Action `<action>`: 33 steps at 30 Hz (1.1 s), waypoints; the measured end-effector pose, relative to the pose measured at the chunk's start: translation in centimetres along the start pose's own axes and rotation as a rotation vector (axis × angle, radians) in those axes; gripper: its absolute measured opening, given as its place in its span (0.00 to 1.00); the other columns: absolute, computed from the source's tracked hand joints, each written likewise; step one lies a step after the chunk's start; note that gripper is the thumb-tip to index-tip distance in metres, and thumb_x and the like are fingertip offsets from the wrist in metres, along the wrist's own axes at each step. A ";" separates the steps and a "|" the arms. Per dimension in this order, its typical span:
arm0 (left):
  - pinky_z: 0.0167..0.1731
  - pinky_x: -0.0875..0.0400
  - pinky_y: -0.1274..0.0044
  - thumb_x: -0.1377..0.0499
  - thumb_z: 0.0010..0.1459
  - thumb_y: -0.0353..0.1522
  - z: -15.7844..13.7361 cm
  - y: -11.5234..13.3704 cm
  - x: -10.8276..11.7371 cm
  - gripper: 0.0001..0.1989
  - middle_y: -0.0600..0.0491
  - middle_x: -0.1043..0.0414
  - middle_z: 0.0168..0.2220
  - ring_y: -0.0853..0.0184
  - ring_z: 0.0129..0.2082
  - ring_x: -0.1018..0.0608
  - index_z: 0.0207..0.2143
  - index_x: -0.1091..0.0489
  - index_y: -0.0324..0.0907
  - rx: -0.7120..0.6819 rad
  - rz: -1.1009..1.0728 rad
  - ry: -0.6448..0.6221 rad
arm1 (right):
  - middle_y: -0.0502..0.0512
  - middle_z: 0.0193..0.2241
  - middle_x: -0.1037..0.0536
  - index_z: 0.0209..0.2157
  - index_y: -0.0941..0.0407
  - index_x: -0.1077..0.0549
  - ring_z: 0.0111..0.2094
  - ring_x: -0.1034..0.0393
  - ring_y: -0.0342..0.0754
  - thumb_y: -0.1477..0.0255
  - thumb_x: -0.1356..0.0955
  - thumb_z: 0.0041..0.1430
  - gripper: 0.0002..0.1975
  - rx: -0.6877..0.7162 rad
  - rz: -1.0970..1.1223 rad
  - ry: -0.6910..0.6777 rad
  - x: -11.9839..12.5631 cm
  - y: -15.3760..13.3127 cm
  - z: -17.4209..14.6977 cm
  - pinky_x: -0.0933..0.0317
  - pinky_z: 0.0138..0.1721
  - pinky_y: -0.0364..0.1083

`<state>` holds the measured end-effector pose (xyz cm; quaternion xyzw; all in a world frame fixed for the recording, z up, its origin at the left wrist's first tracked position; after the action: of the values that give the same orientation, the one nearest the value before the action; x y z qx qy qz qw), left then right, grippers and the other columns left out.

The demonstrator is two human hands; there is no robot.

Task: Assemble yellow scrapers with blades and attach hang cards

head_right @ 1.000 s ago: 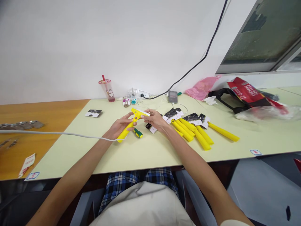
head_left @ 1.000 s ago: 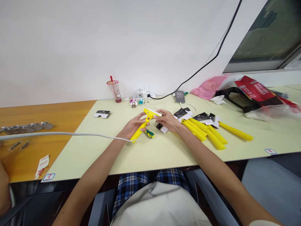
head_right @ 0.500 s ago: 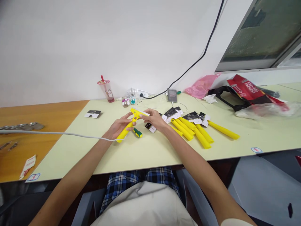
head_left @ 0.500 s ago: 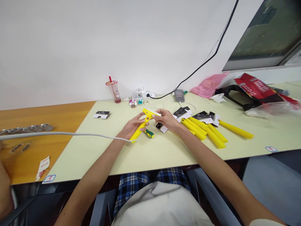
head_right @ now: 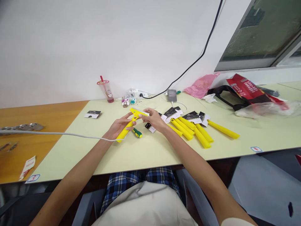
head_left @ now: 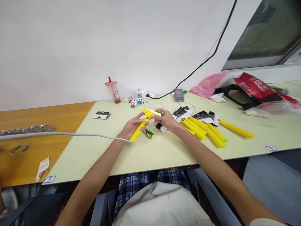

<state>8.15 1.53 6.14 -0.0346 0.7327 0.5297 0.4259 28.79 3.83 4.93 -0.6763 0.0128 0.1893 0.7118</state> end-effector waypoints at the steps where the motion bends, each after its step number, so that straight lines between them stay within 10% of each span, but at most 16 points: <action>1: 0.21 0.34 0.84 0.36 0.58 0.20 0.0 0.0 0.0 0.25 0.44 0.24 0.50 0.68 0.36 0.20 0.57 0.26 0.43 -0.002 -0.007 -0.001 | 0.47 0.34 0.21 0.35 0.53 0.24 0.31 0.29 0.42 0.63 0.12 0.33 0.29 0.018 -0.011 0.005 0.0 0.0 0.0 0.29 0.36 0.46; 12: 0.22 0.32 0.83 0.37 0.59 0.20 -0.1 0.5 0.1 0.25 0.43 0.23 0.50 0.68 0.36 0.20 0.58 0.29 0.42 -0.060 -0.067 0.055 | 0.55 0.39 0.16 0.44 0.51 0.20 0.38 0.18 0.50 0.50 0.19 0.52 0.25 0.124 -0.032 0.009 0.3 -0.4 0.1 0.25 0.42 0.50; 33: 0.23 0.31 0.82 0.36 0.59 0.20 -0.2 0.3 0.0 0.24 0.43 0.24 0.51 0.66 0.38 0.20 0.57 0.27 0.41 -0.080 0.009 0.008 | 0.57 0.42 0.13 0.45 0.53 0.15 0.36 0.16 0.50 0.49 0.21 0.57 0.24 0.149 -0.099 0.030 0.7 -0.2 0.1 0.23 0.33 0.44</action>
<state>7.87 1.50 6.39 -0.0503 0.7128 0.5604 0.4187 29.43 4.12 4.95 -0.6239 0.0040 0.1423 0.7684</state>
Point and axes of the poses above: each hand's wrist, its own z-axis towards the middle knuckle, its own x-axis out of the back of the hand, y = z × x, the point moved 2 cm from there along z, towards the middle knuckle
